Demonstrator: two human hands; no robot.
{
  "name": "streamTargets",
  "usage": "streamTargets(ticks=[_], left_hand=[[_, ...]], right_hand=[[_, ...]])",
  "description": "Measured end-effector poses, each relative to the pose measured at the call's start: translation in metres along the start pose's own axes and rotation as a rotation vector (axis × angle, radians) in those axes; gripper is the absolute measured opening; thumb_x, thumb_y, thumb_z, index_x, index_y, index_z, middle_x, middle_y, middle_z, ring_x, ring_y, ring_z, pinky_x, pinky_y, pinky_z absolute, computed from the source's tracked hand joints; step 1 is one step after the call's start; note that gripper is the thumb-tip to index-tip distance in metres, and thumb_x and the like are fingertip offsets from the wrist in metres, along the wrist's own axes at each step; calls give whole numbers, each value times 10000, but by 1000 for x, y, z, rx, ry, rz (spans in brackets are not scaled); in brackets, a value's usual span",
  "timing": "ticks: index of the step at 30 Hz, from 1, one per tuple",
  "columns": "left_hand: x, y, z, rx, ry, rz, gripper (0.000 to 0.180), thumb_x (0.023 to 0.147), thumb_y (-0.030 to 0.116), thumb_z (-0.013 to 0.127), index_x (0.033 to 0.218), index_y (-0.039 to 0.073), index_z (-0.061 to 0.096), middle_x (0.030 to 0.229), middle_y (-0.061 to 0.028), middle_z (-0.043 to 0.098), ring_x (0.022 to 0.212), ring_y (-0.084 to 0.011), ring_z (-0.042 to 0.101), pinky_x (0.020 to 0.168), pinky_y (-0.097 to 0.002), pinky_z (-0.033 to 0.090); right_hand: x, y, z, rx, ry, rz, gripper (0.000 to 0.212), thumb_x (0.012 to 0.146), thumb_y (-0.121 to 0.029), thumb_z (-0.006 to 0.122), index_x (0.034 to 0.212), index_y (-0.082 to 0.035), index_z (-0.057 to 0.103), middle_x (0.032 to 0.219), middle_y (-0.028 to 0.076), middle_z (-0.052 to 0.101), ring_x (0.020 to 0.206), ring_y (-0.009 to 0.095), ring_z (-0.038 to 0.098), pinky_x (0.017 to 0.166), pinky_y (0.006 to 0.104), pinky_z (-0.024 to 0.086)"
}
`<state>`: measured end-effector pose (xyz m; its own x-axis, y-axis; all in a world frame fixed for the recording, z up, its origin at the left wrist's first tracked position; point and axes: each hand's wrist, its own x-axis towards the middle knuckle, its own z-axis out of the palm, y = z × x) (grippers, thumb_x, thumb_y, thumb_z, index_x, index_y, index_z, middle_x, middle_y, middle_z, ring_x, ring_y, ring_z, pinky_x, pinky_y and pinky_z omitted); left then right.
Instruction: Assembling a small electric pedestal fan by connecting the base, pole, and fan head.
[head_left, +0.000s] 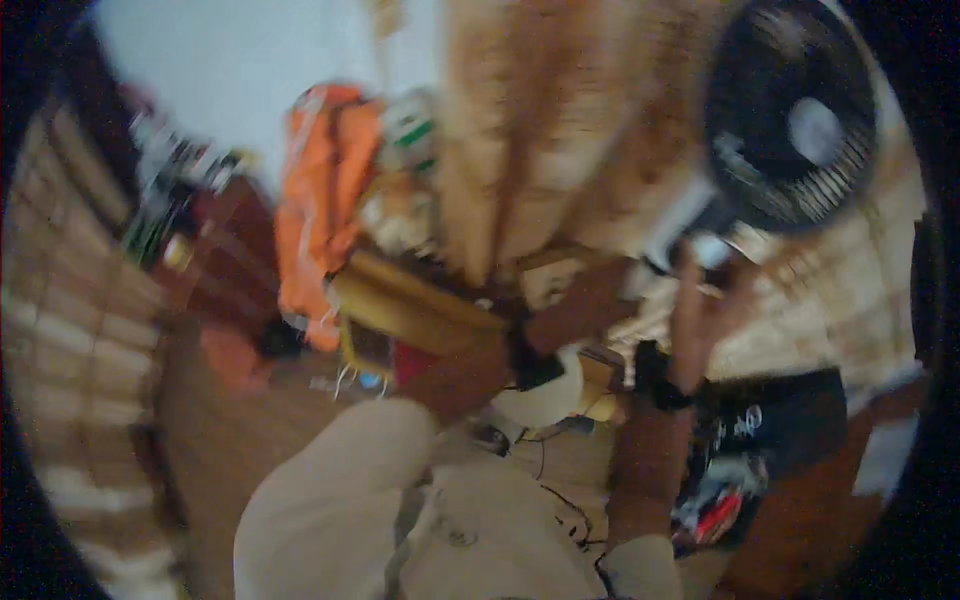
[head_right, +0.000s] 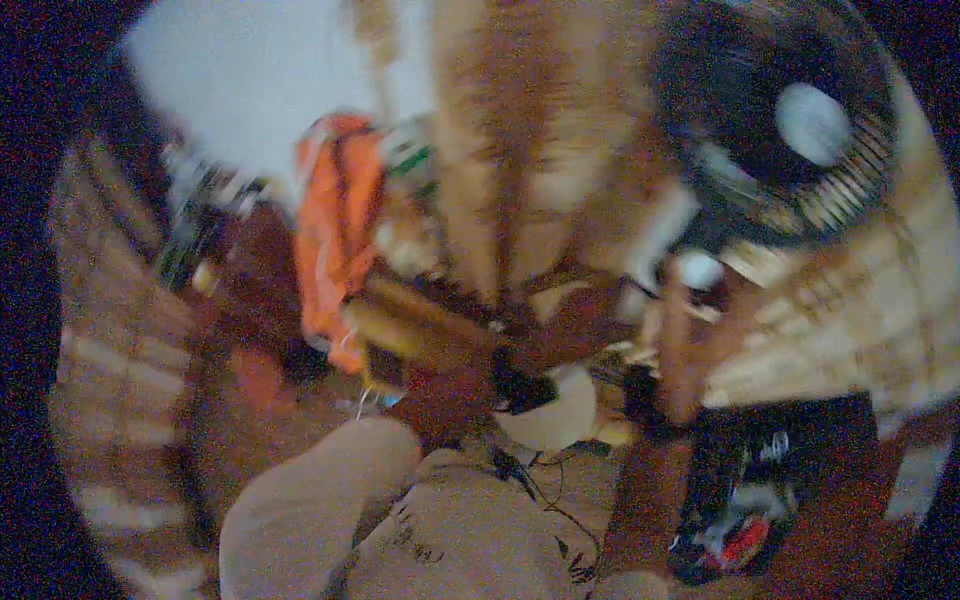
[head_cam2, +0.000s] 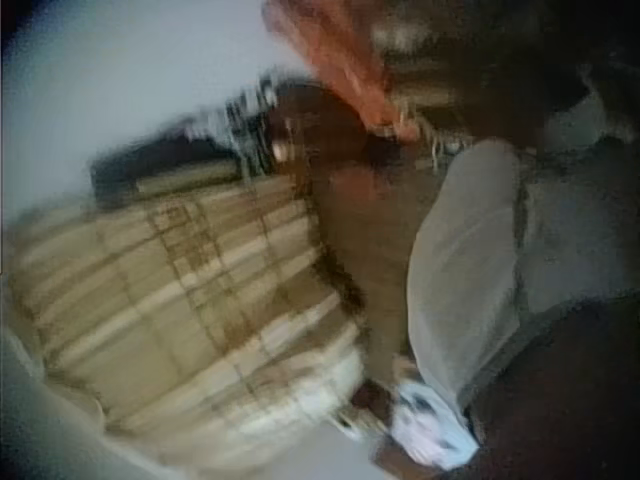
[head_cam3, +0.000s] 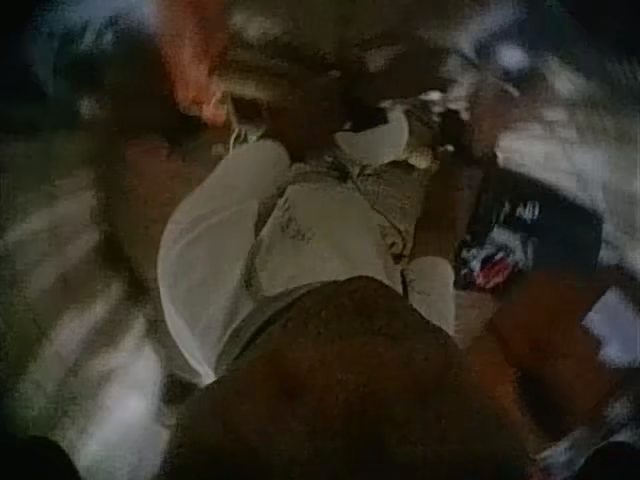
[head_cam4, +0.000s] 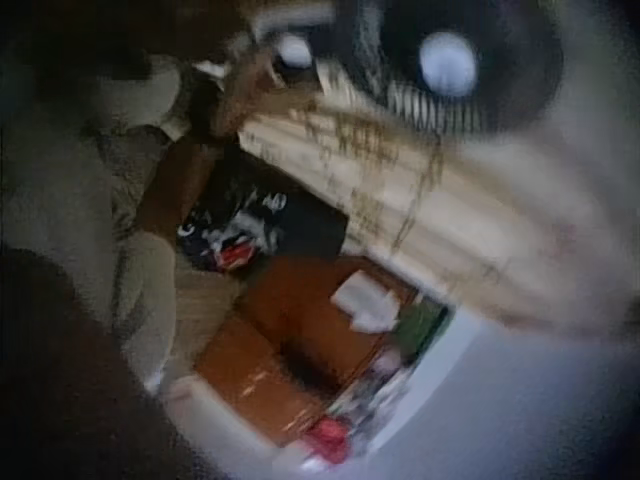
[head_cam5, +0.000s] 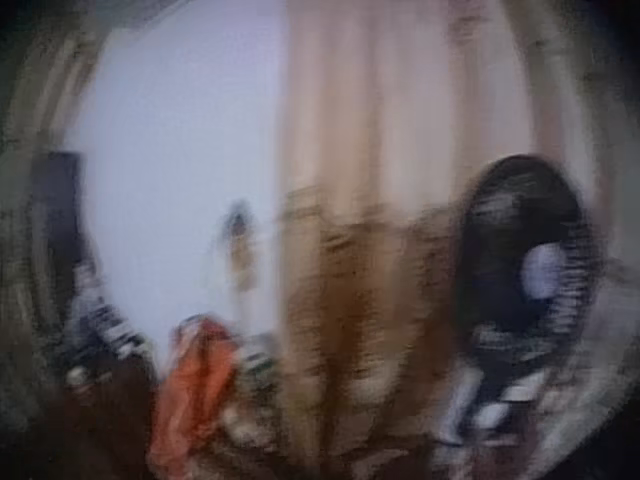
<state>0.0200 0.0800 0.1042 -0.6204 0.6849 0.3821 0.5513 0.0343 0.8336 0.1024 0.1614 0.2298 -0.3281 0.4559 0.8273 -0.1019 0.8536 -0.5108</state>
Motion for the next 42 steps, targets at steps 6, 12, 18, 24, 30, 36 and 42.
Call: streamTargets(ticks=[6, 12, 18, 24, 30, 36, 42], left_hand=[[-30, 47, -18, 114, 116, 16, 713, 741, 337, 765, 1276, -33, 471, 1042, -266, 643, 969, -441, 643, 818, -505, 522], [-89, 93, -35, 218, 247, -149, 673, 744, 335, 785, 1231, -23, 488, 1013, -259, 646, 949, -444, 644, 809, -521, 521], [-152, 100, -36, 310, 633, -159, 612, 719, 269, 800, 1179, -13, 512, 957, -246, 659, 878, -425, 662, 777, -507, 528], [-239, 138, -88, 390, 799, -213, 520, 743, 245, 772, 1128, -25, 551, 914, -244, 667, 855, -423, 671, 738, -477, 538], [-335, 136, -136, 539, 934, -288, 541, 740, 255, 774, 1168, 13, 548, 898, -235, 666, 828, -404, 682, 716, -478, 535], [-453, 131, -198, 615, 984, -401, 588, 735, 304, 793, 1202, 27, 567, 822, -215, 662, 743, -379, 670, 668, -450, 522], [-567, 159, -239, 660, 1039, -627, 550, 778, 267, 804, 1224, 43, 572, 760, -170, 663, 648, -276, 668, 598, -386, 514]], right_hand=[[7, -12, 3, 82, 191, -104, 393, 782, -235, 868, 839, 20, 574, 858, 88, 630, 748, 169, 578, 679, 308, 502], [-3, -42, -7, 240, 43, -135, 429, 757, -266, 886, 952, 21, 634, 776, 59, 618, 685, 117, 547, 623, 266, 461], [-39, -93, -8, 450, -169, -150, 452, 716, -244, 900, 996, -16, 628, 961, 91, 627, 785, 203, 590, 713, 324, 533], [-88, -175, -20, 818, -486, -85, 405, 802, -91, 813, 1130, -11, 589, 930, 25, 601, 761, 78, 523, 680, 242, 446], [-135, -259, -16, 1012, -730, -127, 465, 780, -84, 819, 1152, -44, 542, 937, 29, 573, 826, 106, 541, 739, 256, 470], [-192, -350, 1, 1273, -1060, 102, 406, 844, -118, 768, 1170, -48, 537, 987, 37, 577, 883, 115, 547, 772, 259, 486], [-291, -436, -16, 1390, -1278, 279, 377, 882, -180, 745, 1136, -37, 506, 905, 28, 569, 754, 91, 559, 631, 252, 493]])
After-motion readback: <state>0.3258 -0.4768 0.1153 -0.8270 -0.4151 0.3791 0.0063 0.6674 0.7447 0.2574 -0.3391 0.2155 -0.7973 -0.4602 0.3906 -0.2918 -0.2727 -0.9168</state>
